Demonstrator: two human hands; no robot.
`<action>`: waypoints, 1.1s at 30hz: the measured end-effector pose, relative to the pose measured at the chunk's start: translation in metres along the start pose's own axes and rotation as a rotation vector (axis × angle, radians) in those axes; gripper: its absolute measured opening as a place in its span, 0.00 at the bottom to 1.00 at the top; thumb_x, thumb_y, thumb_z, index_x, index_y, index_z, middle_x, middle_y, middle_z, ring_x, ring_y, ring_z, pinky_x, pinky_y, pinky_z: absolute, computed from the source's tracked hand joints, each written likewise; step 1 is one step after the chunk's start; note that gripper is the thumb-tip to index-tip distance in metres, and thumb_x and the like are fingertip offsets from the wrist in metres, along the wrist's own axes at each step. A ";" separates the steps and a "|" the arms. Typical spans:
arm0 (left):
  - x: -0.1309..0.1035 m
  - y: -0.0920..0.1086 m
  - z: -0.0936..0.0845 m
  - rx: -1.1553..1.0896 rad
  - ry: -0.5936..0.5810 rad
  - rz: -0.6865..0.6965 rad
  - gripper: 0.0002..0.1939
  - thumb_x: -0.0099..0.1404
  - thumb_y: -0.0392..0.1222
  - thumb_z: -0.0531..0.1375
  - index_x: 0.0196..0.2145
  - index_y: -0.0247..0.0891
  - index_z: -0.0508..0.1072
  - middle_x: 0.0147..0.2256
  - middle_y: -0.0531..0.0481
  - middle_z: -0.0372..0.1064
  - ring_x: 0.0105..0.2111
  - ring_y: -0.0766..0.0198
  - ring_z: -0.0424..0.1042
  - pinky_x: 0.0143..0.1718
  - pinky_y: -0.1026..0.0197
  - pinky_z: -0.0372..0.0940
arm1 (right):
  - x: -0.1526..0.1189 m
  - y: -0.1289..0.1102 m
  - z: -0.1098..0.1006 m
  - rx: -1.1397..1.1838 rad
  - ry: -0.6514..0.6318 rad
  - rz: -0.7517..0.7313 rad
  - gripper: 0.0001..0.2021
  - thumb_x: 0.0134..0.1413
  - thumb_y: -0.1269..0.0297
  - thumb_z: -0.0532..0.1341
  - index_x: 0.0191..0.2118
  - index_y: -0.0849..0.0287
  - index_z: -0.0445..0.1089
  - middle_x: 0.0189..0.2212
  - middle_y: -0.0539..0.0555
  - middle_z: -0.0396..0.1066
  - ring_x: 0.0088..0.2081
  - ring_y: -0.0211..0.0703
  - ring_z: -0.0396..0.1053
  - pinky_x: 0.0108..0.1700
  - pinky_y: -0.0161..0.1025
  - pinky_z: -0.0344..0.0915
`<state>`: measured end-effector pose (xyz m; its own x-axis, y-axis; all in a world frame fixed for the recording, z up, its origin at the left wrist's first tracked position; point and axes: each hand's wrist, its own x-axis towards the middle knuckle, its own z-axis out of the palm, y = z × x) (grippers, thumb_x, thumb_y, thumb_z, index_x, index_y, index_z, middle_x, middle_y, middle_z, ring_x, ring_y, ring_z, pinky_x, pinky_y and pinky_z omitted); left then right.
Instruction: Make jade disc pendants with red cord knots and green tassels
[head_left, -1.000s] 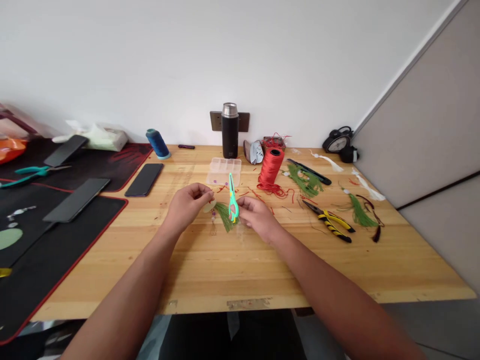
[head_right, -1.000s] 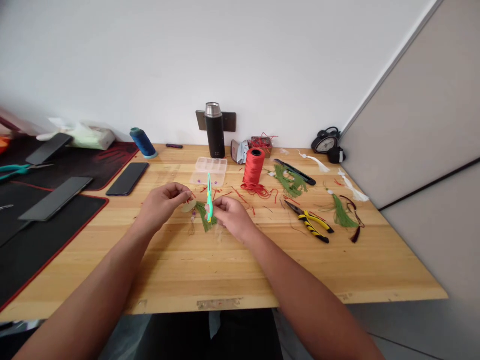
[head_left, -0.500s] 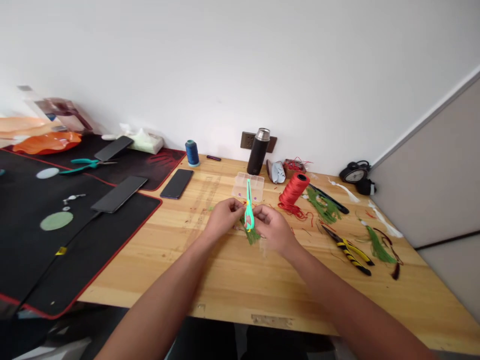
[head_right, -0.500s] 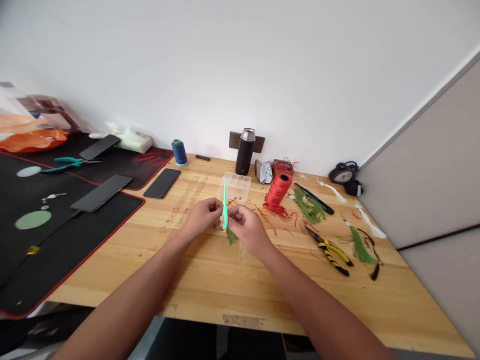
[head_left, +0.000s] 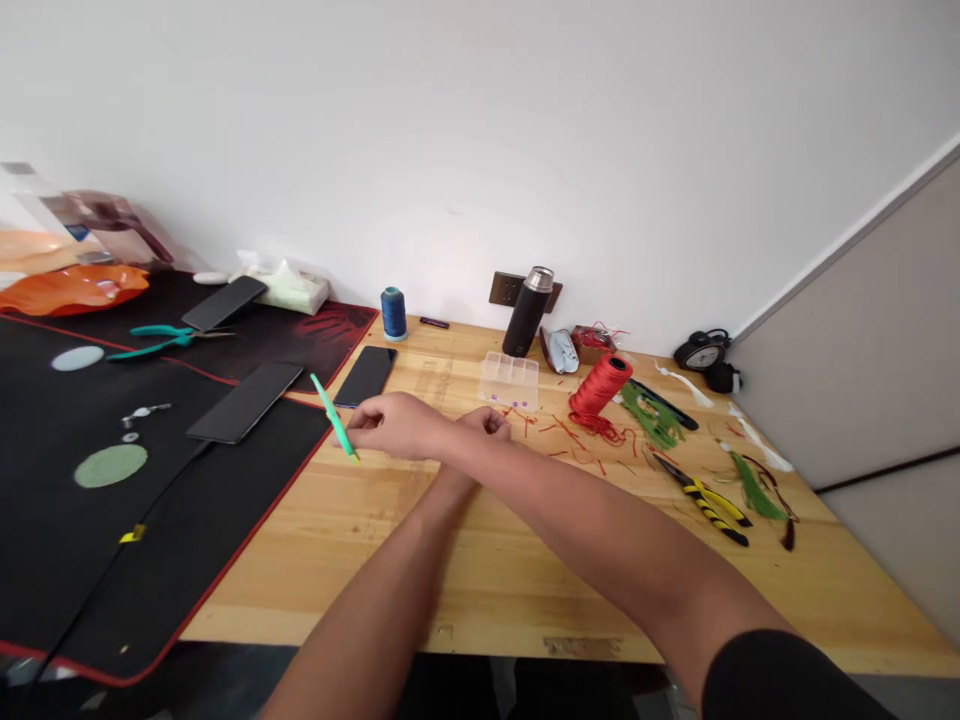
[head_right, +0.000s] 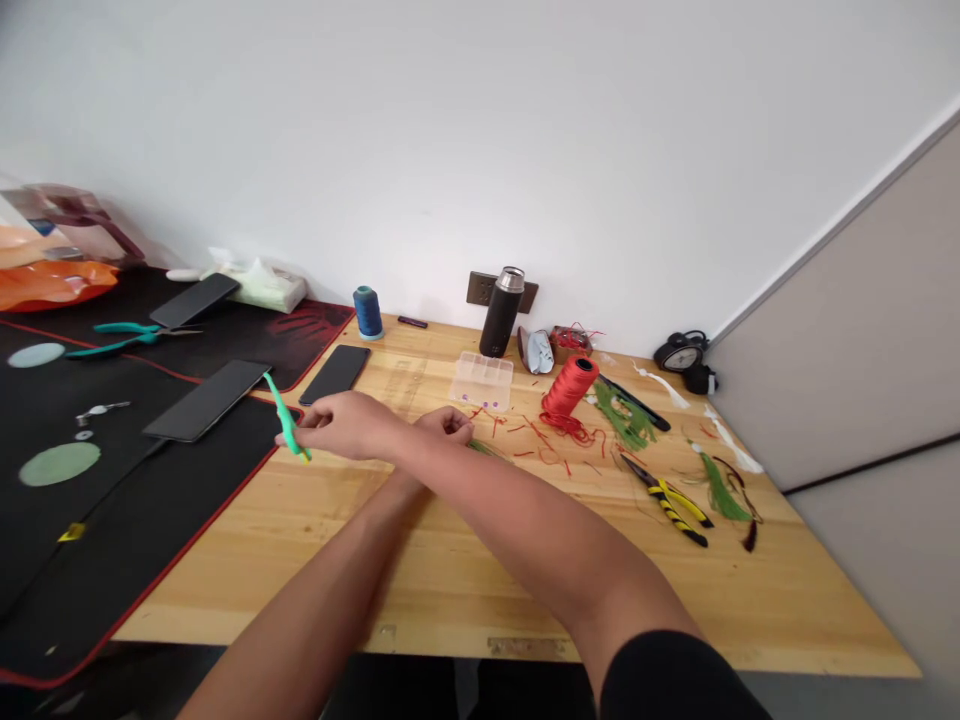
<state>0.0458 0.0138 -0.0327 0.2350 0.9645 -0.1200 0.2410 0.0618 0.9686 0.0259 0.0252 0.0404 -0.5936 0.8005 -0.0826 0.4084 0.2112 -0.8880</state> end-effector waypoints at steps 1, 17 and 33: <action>0.000 0.000 0.000 0.015 0.001 -0.003 0.06 0.57 0.35 0.67 0.26 0.39 0.73 0.24 0.56 0.70 0.25 0.65 0.68 0.27 0.63 0.58 | 0.006 -0.004 0.007 -0.073 -0.032 0.024 0.10 0.57 0.55 0.70 0.34 0.56 0.77 0.31 0.47 0.75 0.33 0.39 0.69 0.33 0.35 0.59; -0.009 0.003 0.002 0.119 0.039 0.096 0.04 0.62 0.35 0.64 0.29 0.40 0.75 0.28 0.53 0.74 0.29 0.62 0.71 0.32 0.61 0.60 | 0.063 -0.020 0.068 -0.587 -0.137 0.149 0.22 0.57 0.44 0.66 0.25 0.57 0.69 0.33 0.59 0.79 0.35 0.53 0.77 0.30 0.43 0.68; -0.007 0.001 0.000 0.172 -0.005 0.124 0.03 0.61 0.38 0.63 0.29 0.41 0.75 0.26 0.54 0.74 0.29 0.60 0.72 0.31 0.60 0.61 | 0.028 -0.029 0.046 0.219 -0.254 0.179 0.11 0.63 0.65 0.71 0.29 0.59 0.75 0.24 0.48 0.75 0.23 0.34 0.66 0.24 0.30 0.61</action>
<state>0.0441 0.0075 -0.0311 0.2776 0.9607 -0.0042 0.3670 -0.1020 0.9246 -0.0343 0.0153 0.0426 -0.6904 0.6435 -0.3304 0.3796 -0.0665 -0.9228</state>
